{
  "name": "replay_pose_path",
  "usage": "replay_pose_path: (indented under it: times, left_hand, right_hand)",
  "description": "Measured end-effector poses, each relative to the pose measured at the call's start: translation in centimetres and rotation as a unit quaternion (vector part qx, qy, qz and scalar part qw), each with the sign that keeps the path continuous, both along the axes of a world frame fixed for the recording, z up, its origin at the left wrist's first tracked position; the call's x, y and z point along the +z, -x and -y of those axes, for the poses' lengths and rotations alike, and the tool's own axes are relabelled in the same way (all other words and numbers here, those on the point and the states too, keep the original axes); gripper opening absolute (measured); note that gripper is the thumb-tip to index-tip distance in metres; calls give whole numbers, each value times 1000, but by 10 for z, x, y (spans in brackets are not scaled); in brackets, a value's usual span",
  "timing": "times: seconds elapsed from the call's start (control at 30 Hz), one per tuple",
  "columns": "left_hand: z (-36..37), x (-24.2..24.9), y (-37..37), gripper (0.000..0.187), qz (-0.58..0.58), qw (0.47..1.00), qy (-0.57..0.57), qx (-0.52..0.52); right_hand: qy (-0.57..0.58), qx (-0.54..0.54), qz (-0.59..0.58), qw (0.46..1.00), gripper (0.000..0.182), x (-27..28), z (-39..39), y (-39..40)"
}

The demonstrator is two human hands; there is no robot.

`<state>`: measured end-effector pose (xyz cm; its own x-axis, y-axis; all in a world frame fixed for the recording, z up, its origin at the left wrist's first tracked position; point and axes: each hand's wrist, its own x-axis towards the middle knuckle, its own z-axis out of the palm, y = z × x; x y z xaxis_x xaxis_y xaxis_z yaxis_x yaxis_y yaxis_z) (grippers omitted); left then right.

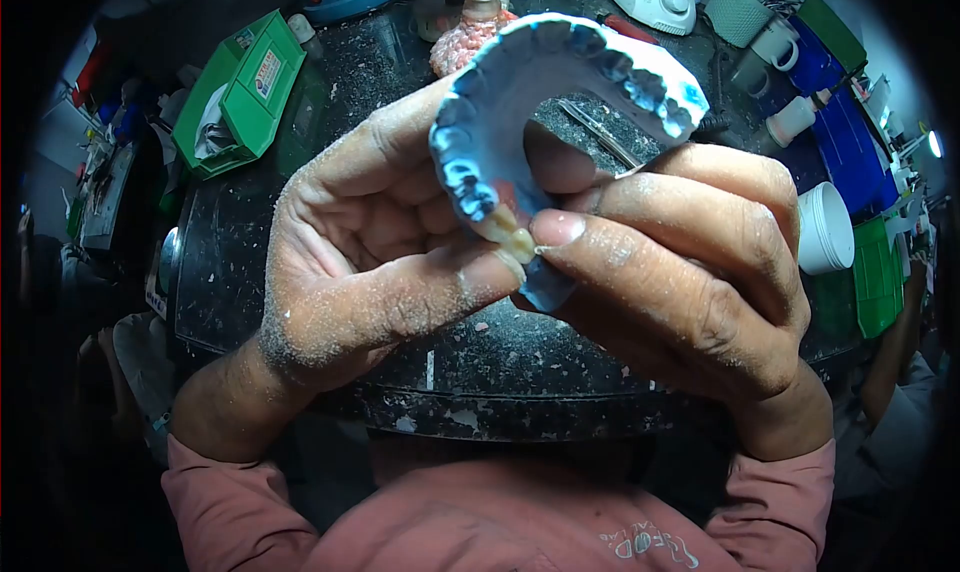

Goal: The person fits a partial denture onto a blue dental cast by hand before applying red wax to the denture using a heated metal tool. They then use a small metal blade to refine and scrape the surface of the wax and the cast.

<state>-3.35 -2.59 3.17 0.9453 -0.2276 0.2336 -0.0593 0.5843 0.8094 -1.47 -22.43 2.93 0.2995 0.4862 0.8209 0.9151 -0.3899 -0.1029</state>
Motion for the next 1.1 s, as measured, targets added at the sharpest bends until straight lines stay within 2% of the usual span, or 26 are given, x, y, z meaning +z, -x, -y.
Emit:
replay_pose_path:
  times: [0.17, 0.23, 0.37, 0.8, 0.87, 1.1]
  left_hand:
    - [-1, -2, -1, 46, 5, 1000, 15, -16]
    - [0, -2, -1, 47, 7, 999, 24, -21]
    - [-1, -1, -1, 45, 7, 1000, 12, -6]
    - [-3, -10, -4, 41, 41, 999, 10, -20]
    - [-1, -8, -3, 42, 31, 999, 10, -17]
    - [3, -9, -2, 44, 38, 999, 26, -3]
  right_hand:
    - [1, 10, 15, 1000, 51, -1, -1, -5]
    - [-56, 38, 6, 998, 51, -4, -4, -7]
    - [-18, 36, 14, 999, 50, -2, 1, -8]
    - [-31, 39, 37, 998, 49, -8, -4, -14]
    - [-15, 33, 85, 996, 49, -8, -4, -18]
    - [-11, 30, 73, 997, 47, -8, -5, -19]
